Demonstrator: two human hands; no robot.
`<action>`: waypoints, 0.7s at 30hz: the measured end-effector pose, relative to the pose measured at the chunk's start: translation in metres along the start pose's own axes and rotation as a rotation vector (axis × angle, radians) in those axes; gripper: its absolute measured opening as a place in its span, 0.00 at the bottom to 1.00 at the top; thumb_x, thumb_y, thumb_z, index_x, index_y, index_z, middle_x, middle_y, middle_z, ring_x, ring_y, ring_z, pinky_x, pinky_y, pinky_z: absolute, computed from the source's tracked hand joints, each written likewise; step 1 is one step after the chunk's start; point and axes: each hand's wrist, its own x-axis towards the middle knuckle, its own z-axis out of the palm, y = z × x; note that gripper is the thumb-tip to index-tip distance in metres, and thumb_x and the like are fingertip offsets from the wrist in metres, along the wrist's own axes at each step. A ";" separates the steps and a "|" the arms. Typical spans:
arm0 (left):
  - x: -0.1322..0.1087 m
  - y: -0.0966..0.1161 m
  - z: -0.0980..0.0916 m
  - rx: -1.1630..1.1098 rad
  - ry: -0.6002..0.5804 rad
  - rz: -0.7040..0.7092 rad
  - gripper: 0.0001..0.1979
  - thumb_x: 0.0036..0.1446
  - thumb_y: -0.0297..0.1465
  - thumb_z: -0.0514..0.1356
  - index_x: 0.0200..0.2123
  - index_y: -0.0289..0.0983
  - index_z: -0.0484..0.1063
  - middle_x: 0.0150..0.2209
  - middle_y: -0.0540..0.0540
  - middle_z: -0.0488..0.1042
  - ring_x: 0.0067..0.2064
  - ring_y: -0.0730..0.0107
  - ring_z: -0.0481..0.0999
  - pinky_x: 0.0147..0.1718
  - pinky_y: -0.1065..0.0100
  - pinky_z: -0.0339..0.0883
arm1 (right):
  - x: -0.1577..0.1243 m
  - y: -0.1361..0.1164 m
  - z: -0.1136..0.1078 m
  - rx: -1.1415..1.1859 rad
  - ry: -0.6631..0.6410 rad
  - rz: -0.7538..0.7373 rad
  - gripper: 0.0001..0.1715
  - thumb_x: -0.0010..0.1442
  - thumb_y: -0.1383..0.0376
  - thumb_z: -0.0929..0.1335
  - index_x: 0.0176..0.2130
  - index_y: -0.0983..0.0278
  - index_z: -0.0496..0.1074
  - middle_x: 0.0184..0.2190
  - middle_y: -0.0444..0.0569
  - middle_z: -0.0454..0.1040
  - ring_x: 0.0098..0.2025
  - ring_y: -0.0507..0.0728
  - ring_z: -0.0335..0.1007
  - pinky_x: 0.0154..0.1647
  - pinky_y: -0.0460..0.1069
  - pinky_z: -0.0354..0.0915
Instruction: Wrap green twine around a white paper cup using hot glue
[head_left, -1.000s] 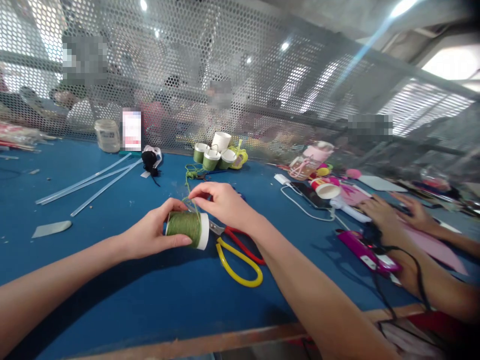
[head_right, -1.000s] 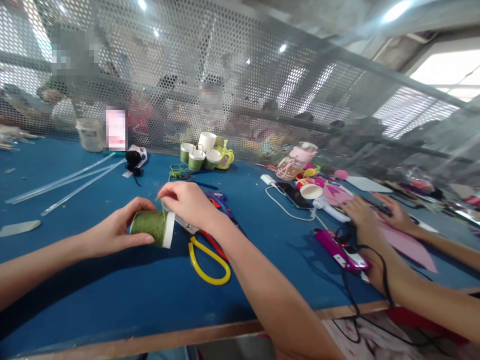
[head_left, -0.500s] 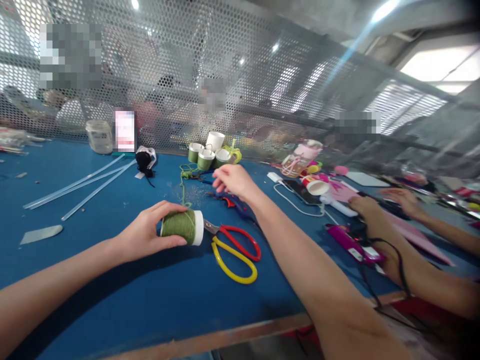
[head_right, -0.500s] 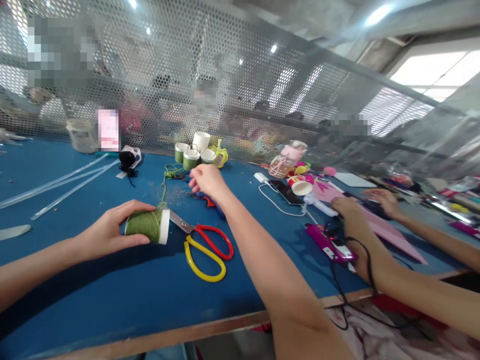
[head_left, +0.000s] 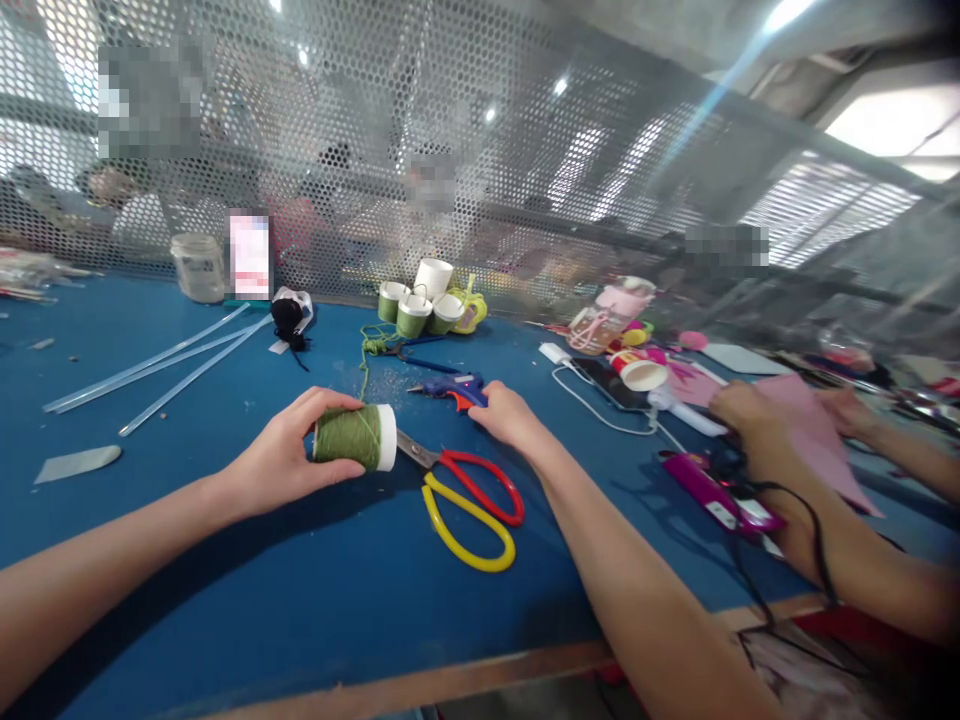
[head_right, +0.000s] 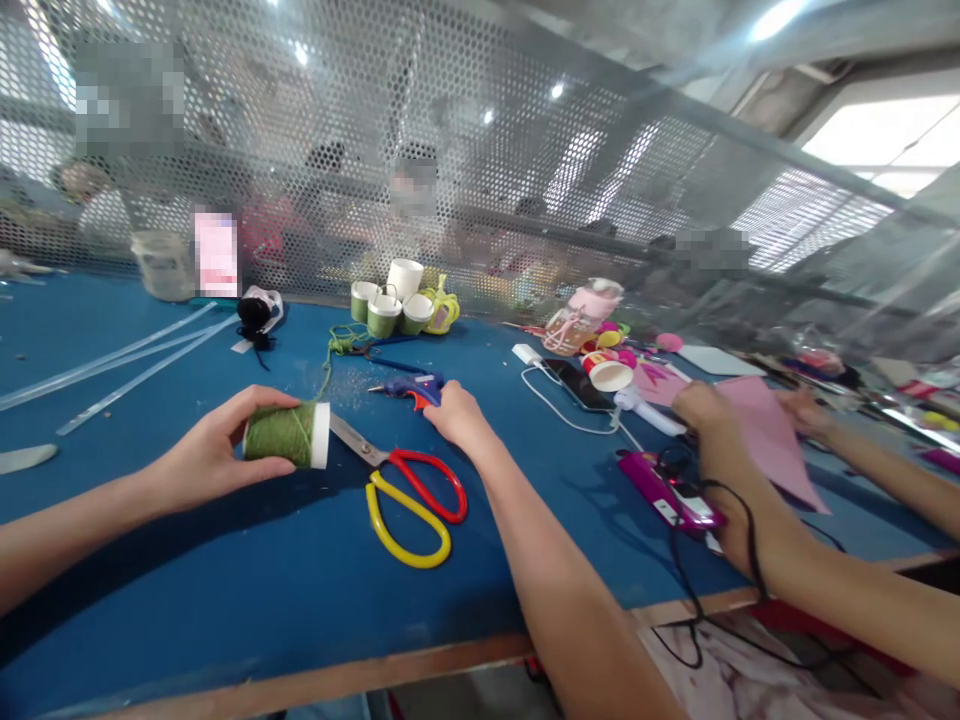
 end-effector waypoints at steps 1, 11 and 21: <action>0.000 -0.001 0.000 -0.001 0.007 0.006 0.22 0.50 0.35 0.62 0.48 0.39 0.62 0.45 0.43 0.66 0.46 0.60 0.70 0.43 0.60 0.66 | -0.004 -0.003 -0.002 0.039 0.002 0.000 0.11 0.43 0.73 0.68 0.31 0.65 0.66 0.19 0.44 0.67 0.25 0.56 0.68 0.24 0.48 0.60; 0.006 -0.001 -0.006 0.002 0.039 -0.097 0.23 0.49 0.38 0.61 0.47 0.36 0.63 0.44 0.42 0.68 0.45 0.59 0.70 0.45 0.56 0.65 | -0.065 -0.039 -0.037 0.491 -0.297 -0.194 0.06 0.50 0.66 0.68 0.30 0.65 0.66 0.23 0.47 0.73 0.23 0.52 0.69 0.27 0.47 0.67; 0.007 -0.004 -0.009 -0.052 -0.039 -0.217 0.25 0.49 0.42 0.61 0.48 0.36 0.64 0.46 0.42 0.70 0.42 0.59 0.72 0.41 0.60 0.68 | -0.071 -0.036 -0.032 0.715 -0.568 -0.162 0.13 0.52 0.64 0.69 0.39 0.66 0.71 0.24 0.45 0.75 0.25 0.49 0.69 0.28 0.44 0.64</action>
